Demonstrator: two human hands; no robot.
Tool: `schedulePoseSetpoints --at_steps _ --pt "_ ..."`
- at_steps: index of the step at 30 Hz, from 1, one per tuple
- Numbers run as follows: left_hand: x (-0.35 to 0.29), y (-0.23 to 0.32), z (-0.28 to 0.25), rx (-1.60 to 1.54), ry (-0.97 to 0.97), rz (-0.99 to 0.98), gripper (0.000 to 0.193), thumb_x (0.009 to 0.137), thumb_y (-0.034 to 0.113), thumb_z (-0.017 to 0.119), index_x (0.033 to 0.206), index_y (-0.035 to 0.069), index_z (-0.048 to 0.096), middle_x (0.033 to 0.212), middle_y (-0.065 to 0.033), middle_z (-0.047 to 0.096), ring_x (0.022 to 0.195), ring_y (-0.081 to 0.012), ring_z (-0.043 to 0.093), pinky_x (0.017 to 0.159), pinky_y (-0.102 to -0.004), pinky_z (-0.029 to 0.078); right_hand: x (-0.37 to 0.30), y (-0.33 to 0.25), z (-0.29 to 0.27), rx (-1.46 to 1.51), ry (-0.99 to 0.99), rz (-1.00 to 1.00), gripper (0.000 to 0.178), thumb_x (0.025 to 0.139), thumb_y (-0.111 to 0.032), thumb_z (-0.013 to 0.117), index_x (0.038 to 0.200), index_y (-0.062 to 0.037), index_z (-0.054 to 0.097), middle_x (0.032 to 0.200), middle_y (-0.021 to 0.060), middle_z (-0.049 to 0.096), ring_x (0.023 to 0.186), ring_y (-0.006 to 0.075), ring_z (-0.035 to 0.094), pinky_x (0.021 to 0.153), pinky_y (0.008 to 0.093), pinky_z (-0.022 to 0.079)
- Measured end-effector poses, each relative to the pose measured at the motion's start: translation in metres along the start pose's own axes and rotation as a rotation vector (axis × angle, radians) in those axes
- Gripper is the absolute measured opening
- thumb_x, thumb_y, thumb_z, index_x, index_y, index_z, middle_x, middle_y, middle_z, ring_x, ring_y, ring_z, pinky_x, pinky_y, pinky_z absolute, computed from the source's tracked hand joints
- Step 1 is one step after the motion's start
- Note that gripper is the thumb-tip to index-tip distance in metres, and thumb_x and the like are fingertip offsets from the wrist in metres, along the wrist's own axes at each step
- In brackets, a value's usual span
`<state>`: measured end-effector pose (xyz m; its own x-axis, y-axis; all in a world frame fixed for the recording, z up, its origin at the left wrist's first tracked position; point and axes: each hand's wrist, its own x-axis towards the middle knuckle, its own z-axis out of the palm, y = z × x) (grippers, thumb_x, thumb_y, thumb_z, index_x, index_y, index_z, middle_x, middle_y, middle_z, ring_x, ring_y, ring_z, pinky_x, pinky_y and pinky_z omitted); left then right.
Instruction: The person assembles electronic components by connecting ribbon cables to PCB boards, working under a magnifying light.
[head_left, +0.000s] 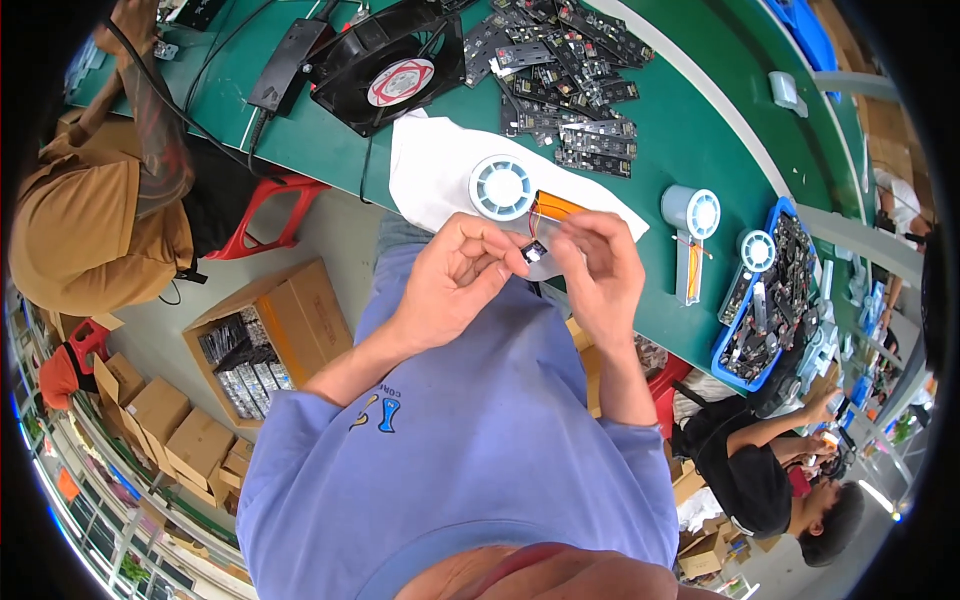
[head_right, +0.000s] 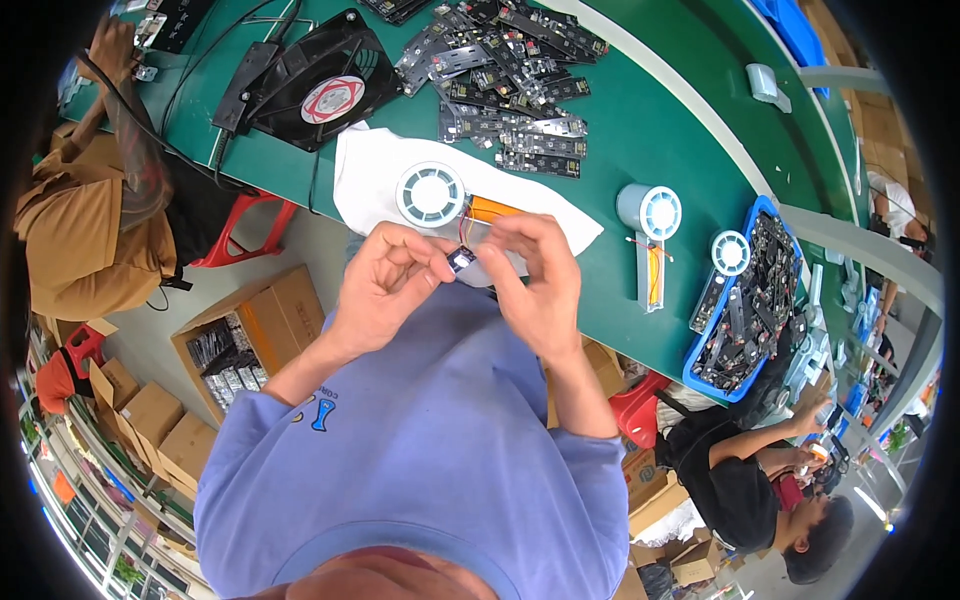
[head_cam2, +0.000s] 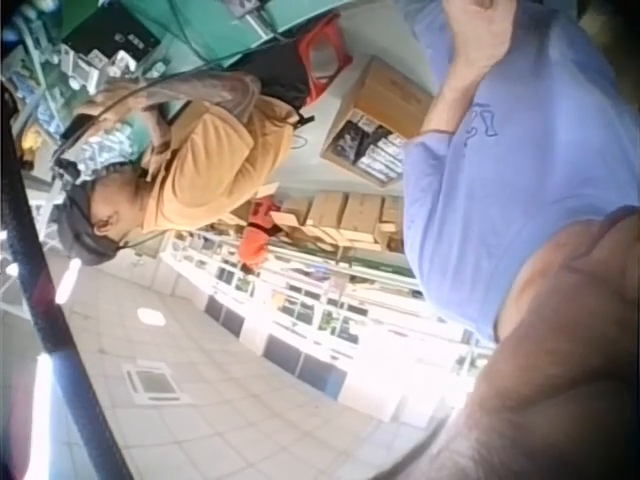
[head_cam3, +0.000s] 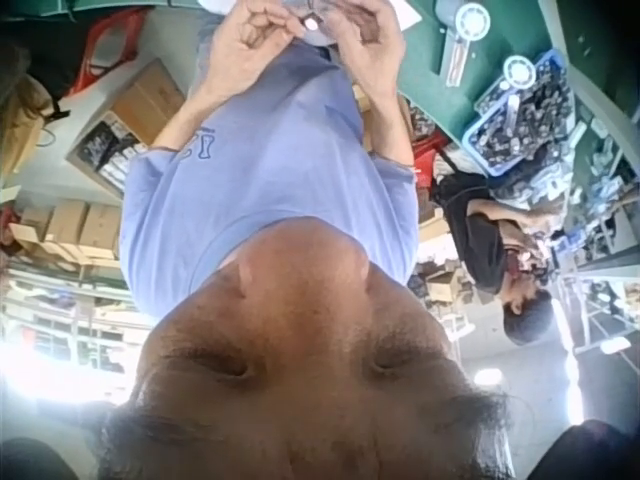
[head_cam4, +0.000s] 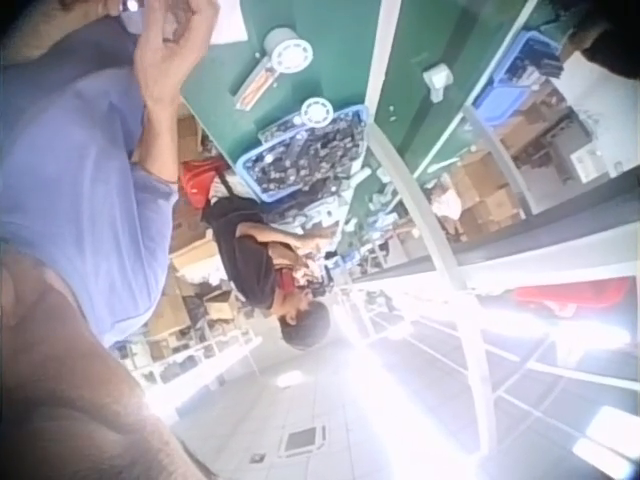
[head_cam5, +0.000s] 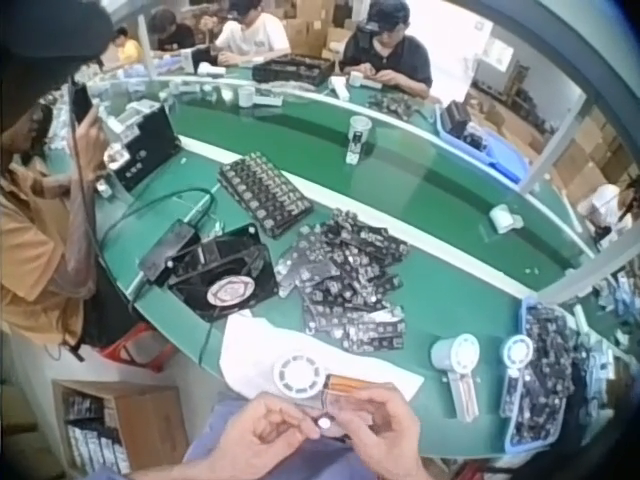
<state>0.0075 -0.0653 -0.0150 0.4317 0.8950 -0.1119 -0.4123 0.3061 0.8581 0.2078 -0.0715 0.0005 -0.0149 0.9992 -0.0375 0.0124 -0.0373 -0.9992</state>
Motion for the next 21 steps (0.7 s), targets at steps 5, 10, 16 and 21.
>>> schedulePoseSetpoints --at_steps 5,10,16,21 --pt "0.004 -0.006 0.008 0.027 -0.045 0.091 0.025 0.105 -0.009 0.052 0.127 0.001 0.049 0.123 -0.0142 0.068 0.124 -0.0192 0.065 0.110 -0.0362 0.050 -0.037 0.000 0.014 0.417 0.032 0.370 0.038 0.097 0.005 0.073 0.123 -0.0022 0.046 0.116 0.0132 0.067 0.103 0.0182 0.071 0.092 0.0315 0.059" --pt "0.011 -0.001 0.003 0.378 -0.028 0.284 0.022 0.100 -0.003 0.063 0.121 0.001 0.060 0.127 -0.0137 0.068 0.130 -0.0274 0.063 0.113 -0.0413 0.046 -0.036 0.014 0.013 0.285 0.081 0.354 0.037 0.098 0.004 0.072 0.124 -0.0005 0.046 0.115 0.0108 0.067 0.100 0.0145 0.068 0.086 0.0308 0.061" --pt "0.048 0.020 0.002 1.353 0.001 0.669 0.027 0.087 0.007 0.078 0.113 0.009 0.073 0.126 -0.0057 0.071 0.136 -0.0288 0.058 0.122 -0.0540 0.030 -0.035 0.000 0.006 0.156 0.293 0.241 0.042 0.103 0.003 0.066 0.143 0.0063 0.055 0.124 0.0113 0.063 0.106 0.0135 0.065 0.091 0.0296 0.060" --pt "0.062 0.013 -0.006 1.423 -0.058 0.710 0.026 0.083 0.009 0.081 0.108 0.012 0.075 0.126 -0.0025 0.070 0.136 -0.0285 0.058 0.121 -0.0569 0.030 -0.028 -0.004 -0.005 -0.196 0.303 0.121 0.035 0.097 0.001 0.074 0.131 0.0035 0.067 0.116 0.0110 0.067 0.106 0.0191 0.067 0.091 0.0320 0.057"
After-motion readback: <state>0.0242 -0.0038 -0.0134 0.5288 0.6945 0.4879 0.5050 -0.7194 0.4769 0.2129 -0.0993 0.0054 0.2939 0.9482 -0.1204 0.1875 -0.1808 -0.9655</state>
